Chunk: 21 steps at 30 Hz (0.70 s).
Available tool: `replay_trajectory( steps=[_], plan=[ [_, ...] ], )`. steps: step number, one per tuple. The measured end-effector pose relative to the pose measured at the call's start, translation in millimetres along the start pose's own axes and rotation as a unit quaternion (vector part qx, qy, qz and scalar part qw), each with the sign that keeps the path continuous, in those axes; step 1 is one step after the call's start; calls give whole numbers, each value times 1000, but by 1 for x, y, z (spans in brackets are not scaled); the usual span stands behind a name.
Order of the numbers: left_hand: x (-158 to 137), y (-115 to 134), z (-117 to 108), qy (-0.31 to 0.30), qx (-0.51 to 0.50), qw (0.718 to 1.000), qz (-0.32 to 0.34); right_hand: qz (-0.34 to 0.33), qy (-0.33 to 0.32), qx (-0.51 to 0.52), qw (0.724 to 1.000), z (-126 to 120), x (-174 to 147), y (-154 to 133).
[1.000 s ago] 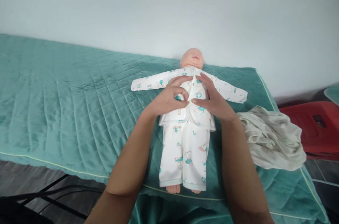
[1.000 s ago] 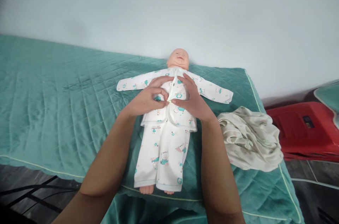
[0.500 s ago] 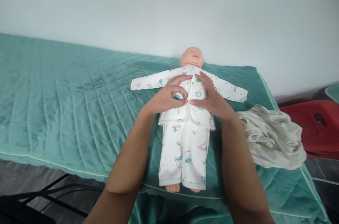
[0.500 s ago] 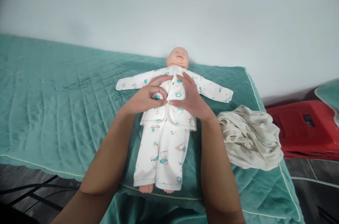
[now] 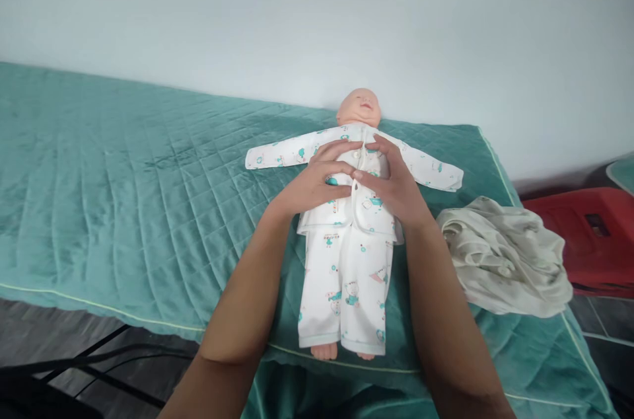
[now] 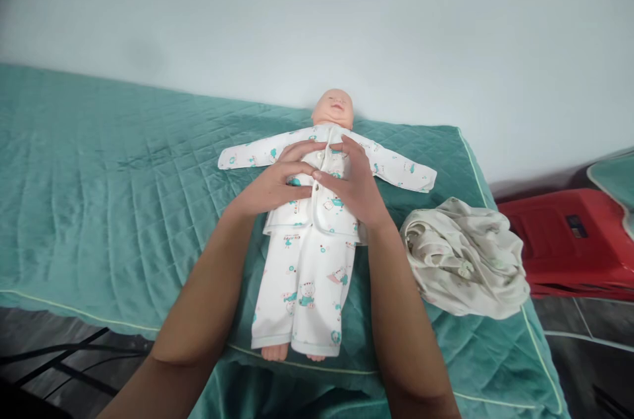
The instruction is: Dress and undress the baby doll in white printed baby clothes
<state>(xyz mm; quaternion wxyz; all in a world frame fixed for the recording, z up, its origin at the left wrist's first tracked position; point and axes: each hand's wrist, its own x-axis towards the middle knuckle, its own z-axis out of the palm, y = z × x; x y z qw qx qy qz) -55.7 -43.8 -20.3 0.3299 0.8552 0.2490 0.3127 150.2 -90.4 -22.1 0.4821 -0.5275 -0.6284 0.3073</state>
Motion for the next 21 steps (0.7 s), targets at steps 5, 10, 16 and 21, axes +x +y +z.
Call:
replay_trajectory(
  steps=[5,10,16,21],
  plan=[
    [-1,5,0,17,-75,997,-29,19,57,26,998,10,1,-3],
    [2,3,5,191,-306,928,-93,49,101,145,983,11,2,0],
    [8,-19,5,425,-380,799,-192,145,225,320,909,-6,11,16],
    [11,-25,11,357,-157,874,-291,162,283,115,938,-3,13,22]
  ],
)
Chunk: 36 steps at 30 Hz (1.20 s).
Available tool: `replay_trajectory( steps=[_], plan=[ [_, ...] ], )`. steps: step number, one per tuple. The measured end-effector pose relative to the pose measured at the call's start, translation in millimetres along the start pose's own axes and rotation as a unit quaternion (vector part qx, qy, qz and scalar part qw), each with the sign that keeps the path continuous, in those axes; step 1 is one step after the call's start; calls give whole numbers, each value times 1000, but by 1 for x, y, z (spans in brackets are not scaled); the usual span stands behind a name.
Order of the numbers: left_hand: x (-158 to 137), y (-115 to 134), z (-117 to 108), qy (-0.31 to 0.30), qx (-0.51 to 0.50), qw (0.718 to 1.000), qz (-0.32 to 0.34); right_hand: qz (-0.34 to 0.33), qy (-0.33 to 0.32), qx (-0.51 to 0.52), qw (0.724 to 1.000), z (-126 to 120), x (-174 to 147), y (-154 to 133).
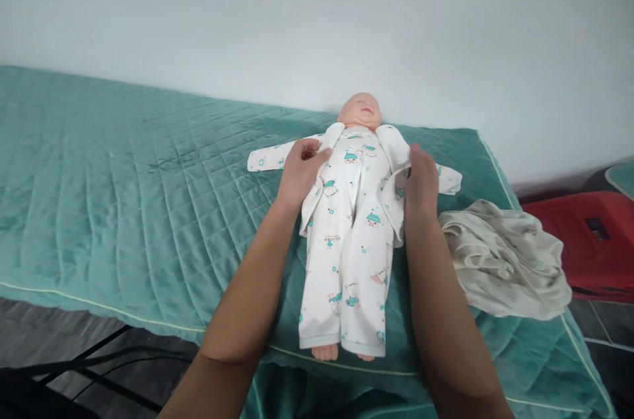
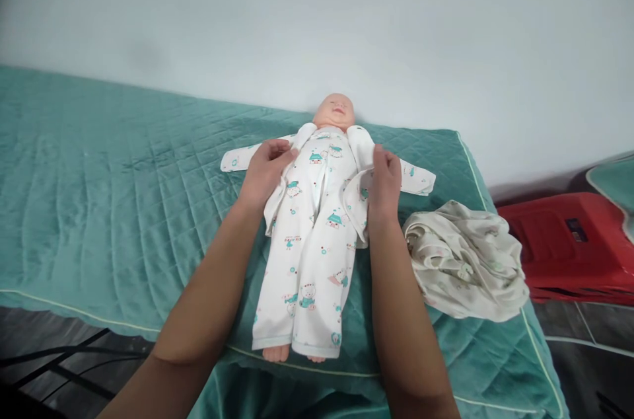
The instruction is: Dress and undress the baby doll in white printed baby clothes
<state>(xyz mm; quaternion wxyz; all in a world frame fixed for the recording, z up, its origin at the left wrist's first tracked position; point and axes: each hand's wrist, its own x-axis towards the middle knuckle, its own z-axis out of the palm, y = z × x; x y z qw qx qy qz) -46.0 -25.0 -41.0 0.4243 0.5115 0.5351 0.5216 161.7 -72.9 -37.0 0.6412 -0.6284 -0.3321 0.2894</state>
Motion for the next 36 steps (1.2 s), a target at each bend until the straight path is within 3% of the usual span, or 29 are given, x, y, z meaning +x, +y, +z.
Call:
replay_trajectory(
  steps=[4,6,8,11,14,18,20,22,28,33,36],
  plan=[
    [-3,1,1,-50,71,996,12,-80,-45,-94,991,5,-5,5],
    [2,-1,-6,-60,92,993,44,-88,-62,-114,988,0,0,8],
    [11,-7,-17,-5,104,992,73,-76,-47,-142,986,-11,10,11],
    [24,-18,-32,112,140,982,62,-85,61,-219,970,-35,30,14],
    [26,-23,-35,128,246,958,69,-154,123,-264,944,-47,41,20],
    [19,-21,-21,75,352,908,213,-266,14,-320,909,-31,36,33],
    [18,-22,-14,21,366,896,249,-259,-29,-330,907,-19,32,38],
    [20,-27,-9,-9,382,891,244,-233,-27,-340,911,-10,30,40],
    [30,-36,-7,10,426,879,215,-216,-2,-384,898,-6,31,42],
    [44,-36,-27,-3,459,871,177,-223,7,-456,861,-14,40,39],
    [48,-39,-40,-3,455,877,153,-189,24,-488,852,-23,53,37]
  ],
)
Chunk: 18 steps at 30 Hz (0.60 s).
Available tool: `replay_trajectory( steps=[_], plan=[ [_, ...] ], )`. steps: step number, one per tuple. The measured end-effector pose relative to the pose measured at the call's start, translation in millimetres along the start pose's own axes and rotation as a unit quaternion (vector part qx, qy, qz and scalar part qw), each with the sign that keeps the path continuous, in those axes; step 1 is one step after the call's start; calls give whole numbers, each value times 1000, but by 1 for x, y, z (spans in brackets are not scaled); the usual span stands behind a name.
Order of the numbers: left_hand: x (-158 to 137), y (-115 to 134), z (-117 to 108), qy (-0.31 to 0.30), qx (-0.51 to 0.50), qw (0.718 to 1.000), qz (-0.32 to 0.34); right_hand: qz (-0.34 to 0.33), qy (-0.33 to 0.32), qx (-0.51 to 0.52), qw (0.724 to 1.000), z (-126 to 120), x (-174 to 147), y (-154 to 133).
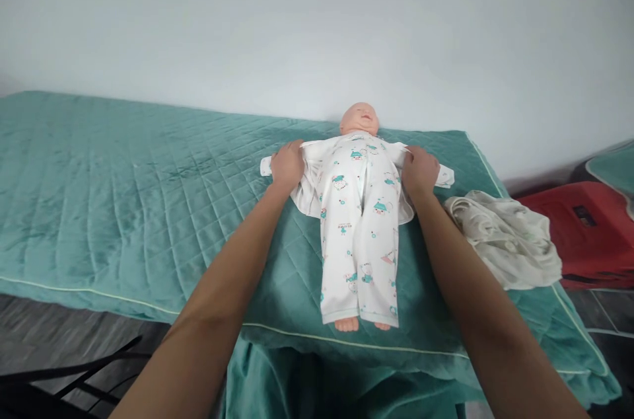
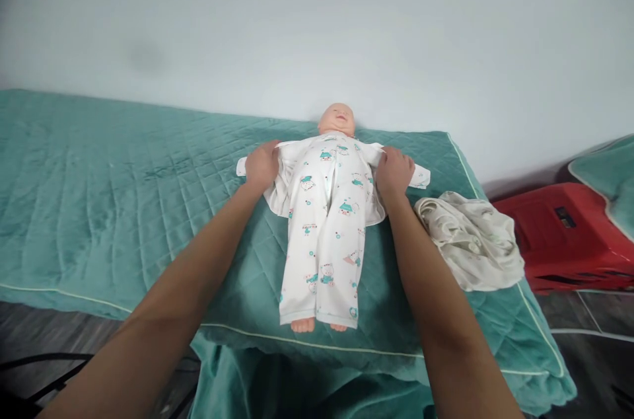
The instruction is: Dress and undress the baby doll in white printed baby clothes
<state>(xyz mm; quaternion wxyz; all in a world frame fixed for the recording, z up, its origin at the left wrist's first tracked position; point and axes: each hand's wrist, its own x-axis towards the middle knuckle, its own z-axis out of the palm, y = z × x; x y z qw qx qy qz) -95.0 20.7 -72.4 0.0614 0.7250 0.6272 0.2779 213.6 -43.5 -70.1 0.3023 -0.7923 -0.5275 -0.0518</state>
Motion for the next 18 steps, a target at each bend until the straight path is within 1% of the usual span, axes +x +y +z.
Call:
replay_trajectory(
  steps=[2,4,6,8,10,11,12,13,15,16,17,18],
  plan=[
    [-2,-5,0,12,-6,1000,-2,27,-7,-11,1000,-2,6,7],
    [-4,-7,2,17,-14,1000,1,36,-11,-18,999,-3,8,11],
    [-4,-7,2,9,-22,1000,8,29,-10,-26,999,-4,7,10],
    [-4,-6,2,3,-29,999,13,7,8,-28,1000,-9,5,1],
    [-3,-4,2,10,-37,999,10,-46,33,-2,998,-17,5,-18],
    [-2,-4,2,15,-41,999,6,-85,37,22,995,-22,5,-31],
    [-2,-3,3,21,-44,999,1,-130,28,54,990,-27,4,-47],
    [-1,-2,3,26,-46,999,-4,-176,-3,85,981,-32,3,-66],
    [0,-2,4,31,-55,998,-12,-261,-98,113,954,-36,0,-107],
    [0,-1,4,32,-62,997,-14,-307,-152,95,935,-35,-2,-127],
    [0,-1,4,33,-70,997,-15,-347,-186,56,918,-31,-5,-146],
    [1,-2,4,35,-78,996,-17,-382,-206,2,901,-26,-7,-163]
  ],
)
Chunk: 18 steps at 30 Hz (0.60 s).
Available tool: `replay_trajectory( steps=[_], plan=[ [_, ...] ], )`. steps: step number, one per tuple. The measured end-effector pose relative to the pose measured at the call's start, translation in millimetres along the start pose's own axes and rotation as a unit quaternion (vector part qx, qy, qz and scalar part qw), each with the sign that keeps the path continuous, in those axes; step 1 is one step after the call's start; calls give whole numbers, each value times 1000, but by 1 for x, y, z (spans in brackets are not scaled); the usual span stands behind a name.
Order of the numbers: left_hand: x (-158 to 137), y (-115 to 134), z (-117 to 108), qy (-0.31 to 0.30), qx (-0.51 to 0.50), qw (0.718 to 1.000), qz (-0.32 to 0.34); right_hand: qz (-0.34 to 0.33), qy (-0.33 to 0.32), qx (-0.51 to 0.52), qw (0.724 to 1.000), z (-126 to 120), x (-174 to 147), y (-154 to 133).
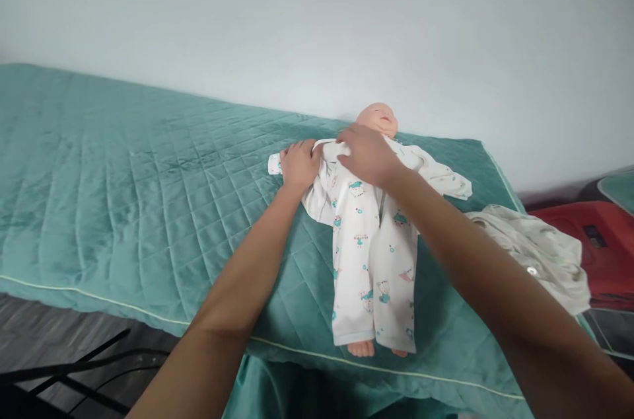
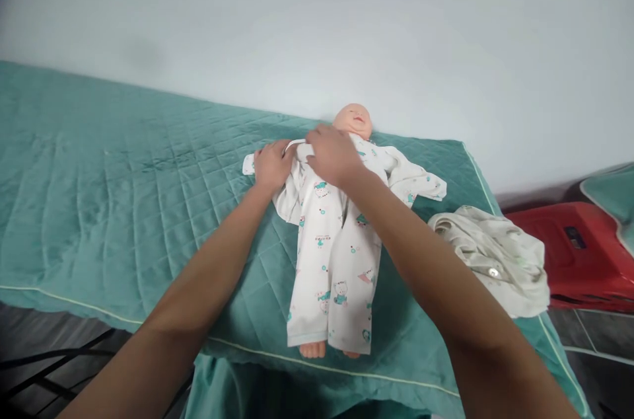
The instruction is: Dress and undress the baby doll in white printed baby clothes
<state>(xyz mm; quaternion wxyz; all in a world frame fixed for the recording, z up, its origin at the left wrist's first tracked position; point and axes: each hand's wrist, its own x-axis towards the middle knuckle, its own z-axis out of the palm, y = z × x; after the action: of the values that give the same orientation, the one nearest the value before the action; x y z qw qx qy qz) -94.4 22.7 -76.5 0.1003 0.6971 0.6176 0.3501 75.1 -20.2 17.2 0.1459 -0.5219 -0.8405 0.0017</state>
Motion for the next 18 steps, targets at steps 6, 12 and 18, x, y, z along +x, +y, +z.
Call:
replay_trajectory(
  steps=[6,12,18],
  plan=[
    [3,-2,0,18,-2,1000,-9,-30,-104,-102,989,35,50,-20],
    [2,4,-2,-4,58,998,-12,-6,-166,-127,978,44,63,-12],
    [-1,7,-10,-9,92,995,-28,-12,-194,-166,967,25,58,-12]
  ],
)
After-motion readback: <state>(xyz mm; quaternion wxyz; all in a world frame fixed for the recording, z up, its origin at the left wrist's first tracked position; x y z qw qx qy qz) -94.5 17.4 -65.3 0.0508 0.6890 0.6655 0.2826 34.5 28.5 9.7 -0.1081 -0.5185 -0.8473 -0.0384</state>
